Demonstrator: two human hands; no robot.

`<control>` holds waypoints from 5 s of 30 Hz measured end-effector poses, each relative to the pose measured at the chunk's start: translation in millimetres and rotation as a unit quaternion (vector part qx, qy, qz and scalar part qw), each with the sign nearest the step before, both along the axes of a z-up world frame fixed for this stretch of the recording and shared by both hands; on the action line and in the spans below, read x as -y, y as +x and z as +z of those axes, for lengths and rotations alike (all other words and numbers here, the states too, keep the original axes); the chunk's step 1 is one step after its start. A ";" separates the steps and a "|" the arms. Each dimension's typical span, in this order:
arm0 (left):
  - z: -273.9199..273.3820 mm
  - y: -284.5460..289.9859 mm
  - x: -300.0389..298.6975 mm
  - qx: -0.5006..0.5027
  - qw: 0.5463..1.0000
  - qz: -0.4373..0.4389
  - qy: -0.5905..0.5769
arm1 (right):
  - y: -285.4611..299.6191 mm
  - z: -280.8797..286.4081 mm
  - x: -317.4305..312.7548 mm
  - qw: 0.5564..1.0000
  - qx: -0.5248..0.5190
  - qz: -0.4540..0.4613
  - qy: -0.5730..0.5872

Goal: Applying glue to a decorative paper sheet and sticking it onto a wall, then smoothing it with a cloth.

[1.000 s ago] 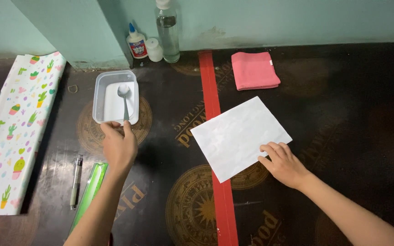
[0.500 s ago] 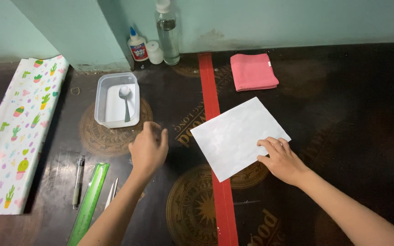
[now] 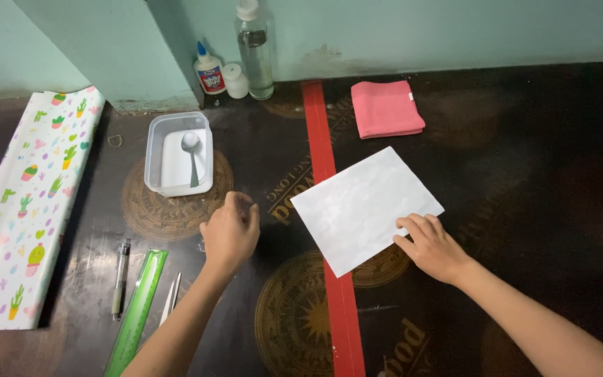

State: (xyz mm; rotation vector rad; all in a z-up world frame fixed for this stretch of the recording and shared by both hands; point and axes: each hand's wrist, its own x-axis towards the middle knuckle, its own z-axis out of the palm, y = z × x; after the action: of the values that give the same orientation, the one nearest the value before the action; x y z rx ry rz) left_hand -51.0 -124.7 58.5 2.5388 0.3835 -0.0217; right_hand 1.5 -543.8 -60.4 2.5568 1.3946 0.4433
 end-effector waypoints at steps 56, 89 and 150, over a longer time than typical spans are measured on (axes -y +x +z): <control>-47.1 -9.1 73.4 0.121 0.949 -0.266 0.121 | -15.1 12.5 -50.8 0.994 0.065 -0.024 0.081; 104.3 77.8 53.8 0.421 0.871 -0.109 0.229 | -25.2 162.7 -71.7 0.920 0.022 -0.266 0.288; 121.1 66.9 13.0 0.447 0.840 -0.074 0.297 | -50.2 177.4 -2.2 0.708 -0.138 -0.388 0.574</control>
State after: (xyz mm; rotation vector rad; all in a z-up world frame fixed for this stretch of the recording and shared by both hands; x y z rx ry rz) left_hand 15.9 -137.7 179.6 2.7780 -0.2291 1.3628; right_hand -48.7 -541.7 117.0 3.9020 -0.3330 0.9845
